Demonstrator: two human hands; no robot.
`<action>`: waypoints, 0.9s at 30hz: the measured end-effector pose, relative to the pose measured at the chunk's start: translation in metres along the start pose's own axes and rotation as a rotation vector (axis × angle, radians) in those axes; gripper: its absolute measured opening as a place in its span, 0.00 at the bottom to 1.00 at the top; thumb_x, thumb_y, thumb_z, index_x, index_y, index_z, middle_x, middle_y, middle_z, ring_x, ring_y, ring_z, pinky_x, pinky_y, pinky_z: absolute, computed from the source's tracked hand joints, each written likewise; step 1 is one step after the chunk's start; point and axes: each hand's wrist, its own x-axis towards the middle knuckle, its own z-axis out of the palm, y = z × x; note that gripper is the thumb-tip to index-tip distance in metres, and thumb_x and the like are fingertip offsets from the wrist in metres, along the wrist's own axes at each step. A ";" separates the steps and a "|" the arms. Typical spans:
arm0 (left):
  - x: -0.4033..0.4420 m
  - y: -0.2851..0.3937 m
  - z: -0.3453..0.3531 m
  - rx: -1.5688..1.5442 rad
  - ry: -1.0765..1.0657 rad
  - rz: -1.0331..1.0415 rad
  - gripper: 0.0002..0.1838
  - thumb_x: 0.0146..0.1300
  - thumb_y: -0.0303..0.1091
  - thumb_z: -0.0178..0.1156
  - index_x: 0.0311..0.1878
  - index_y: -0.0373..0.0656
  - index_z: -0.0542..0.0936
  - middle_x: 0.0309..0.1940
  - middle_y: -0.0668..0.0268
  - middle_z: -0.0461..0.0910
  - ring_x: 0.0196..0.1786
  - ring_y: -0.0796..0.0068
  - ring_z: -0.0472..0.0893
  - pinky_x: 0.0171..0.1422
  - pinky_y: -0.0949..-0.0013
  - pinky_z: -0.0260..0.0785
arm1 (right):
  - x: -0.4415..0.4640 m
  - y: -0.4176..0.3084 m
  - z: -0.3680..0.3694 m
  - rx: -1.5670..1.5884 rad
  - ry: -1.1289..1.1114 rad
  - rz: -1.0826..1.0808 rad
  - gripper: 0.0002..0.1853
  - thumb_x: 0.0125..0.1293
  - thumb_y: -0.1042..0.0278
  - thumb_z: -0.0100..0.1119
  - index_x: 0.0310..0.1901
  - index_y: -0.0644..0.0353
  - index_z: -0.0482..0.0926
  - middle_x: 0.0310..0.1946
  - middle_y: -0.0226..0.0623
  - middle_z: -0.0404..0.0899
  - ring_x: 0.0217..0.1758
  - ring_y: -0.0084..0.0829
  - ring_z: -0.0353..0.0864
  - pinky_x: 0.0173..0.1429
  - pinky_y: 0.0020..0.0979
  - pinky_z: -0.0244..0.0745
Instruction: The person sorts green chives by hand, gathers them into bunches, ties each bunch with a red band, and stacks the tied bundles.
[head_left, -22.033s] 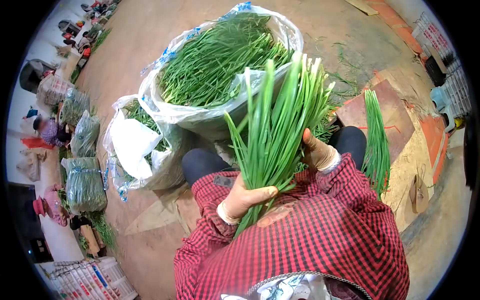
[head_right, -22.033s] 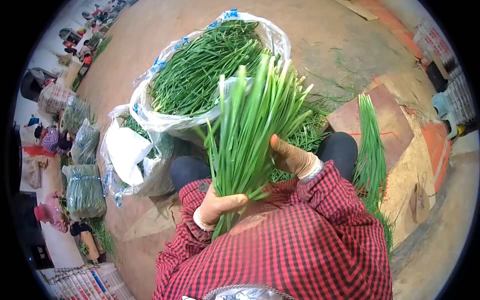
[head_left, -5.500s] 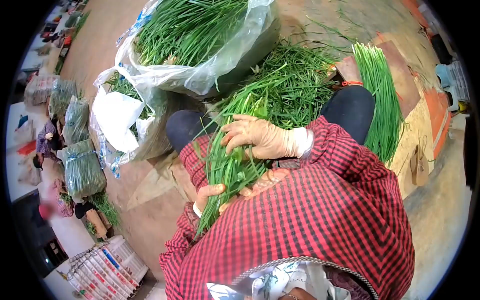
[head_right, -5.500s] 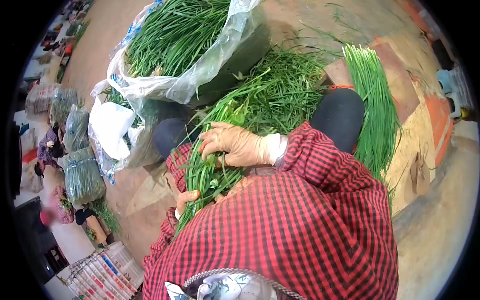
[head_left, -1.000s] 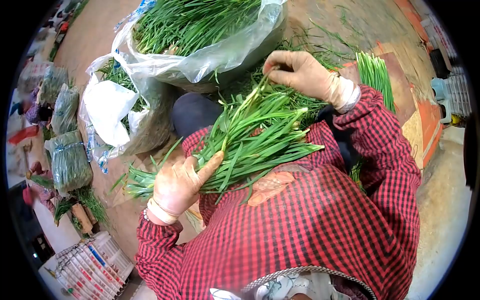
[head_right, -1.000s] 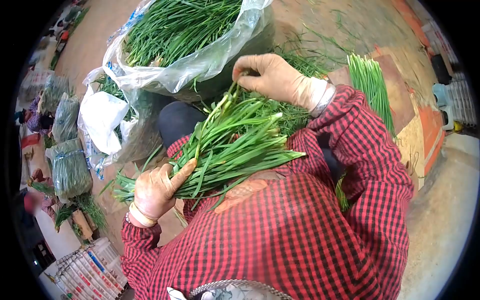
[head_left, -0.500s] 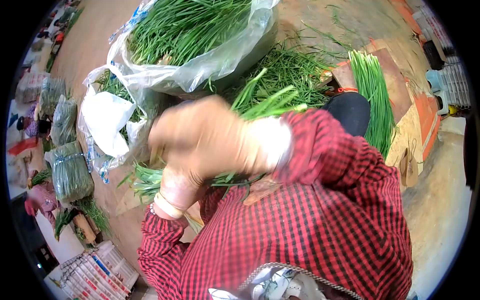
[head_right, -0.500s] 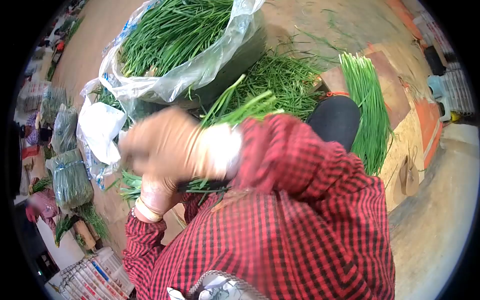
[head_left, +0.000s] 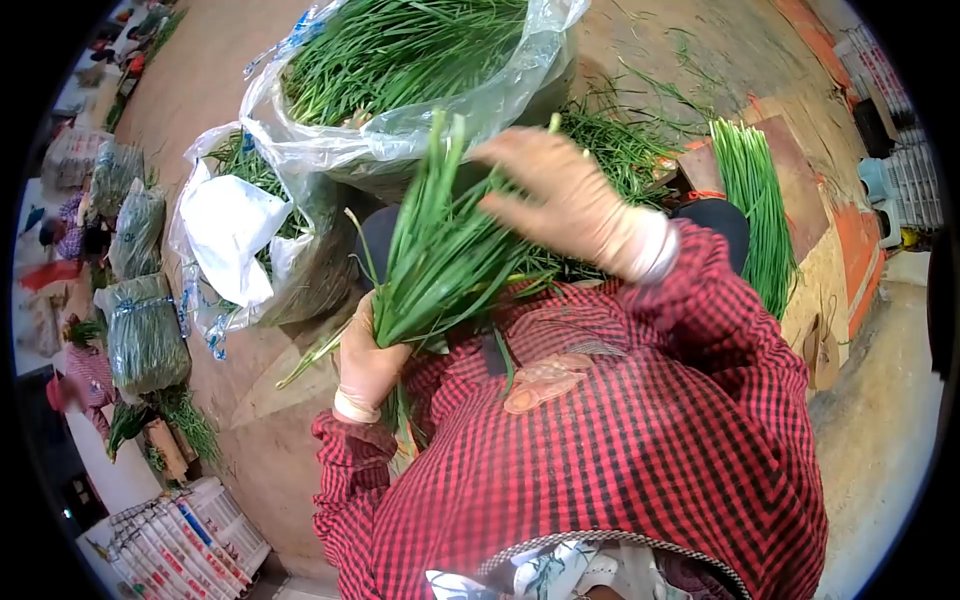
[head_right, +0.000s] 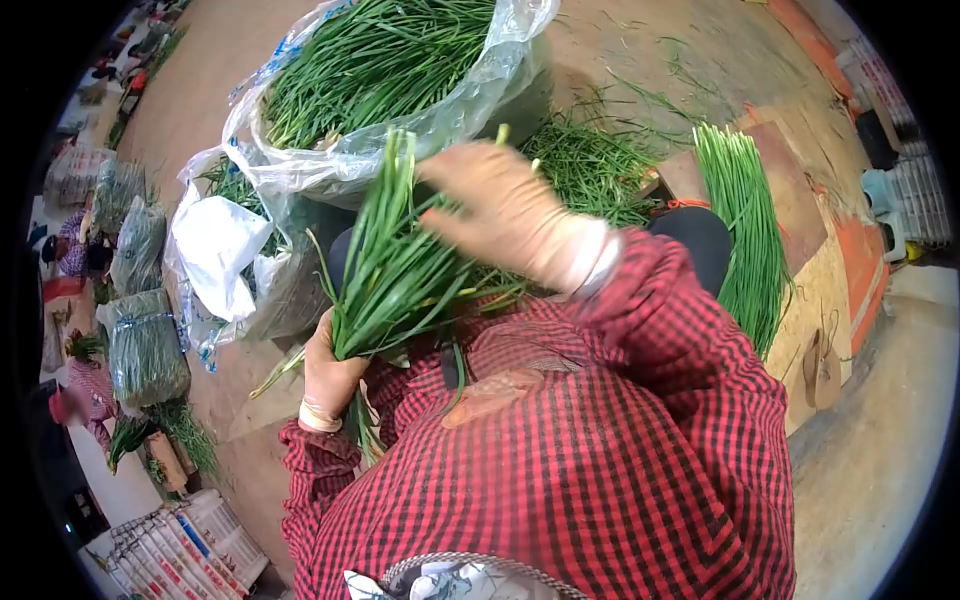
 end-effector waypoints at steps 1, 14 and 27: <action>-0.002 -0.001 -0.001 0.003 0.003 0.001 0.28 0.52 0.20 0.63 0.60 0.36 0.73 0.46 0.63 0.83 0.50 0.70 0.82 0.58 0.72 0.70 | -0.012 0.022 -0.003 0.034 0.057 0.080 0.20 0.62 0.61 0.60 0.53 0.61 0.76 0.44 0.48 0.79 0.51 0.45 0.78 0.58 0.43 0.72; -0.014 0.031 0.005 -0.938 -0.392 -0.388 0.17 0.57 0.23 0.64 0.50 0.32 0.74 0.31 0.57 0.80 0.20 0.75 0.74 0.23 0.76 0.65 | -0.054 0.030 -0.032 1.159 -0.220 0.836 0.20 0.70 0.54 0.60 0.55 0.60 0.77 0.37 0.28 0.80 0.36 0.19 0.78 0.40 0.22 0.75; -0.024 0.017 0.021 -0.873 -0.454 -0.431 0.23 0.56 0.23 0.64 0.56 0.30 0.72 0.30 0.57 0.80 0.18 0.74 0.72 0.24 0.74 0.65 | -0.012 0.029 -0.084 0.593 -0.115 0.561 0.22 0.66 0.53 0.64 0.53 0.61 0.78 0.32 0.30 0.81 0.30 0.17 0.77 0.32 0.19 0.71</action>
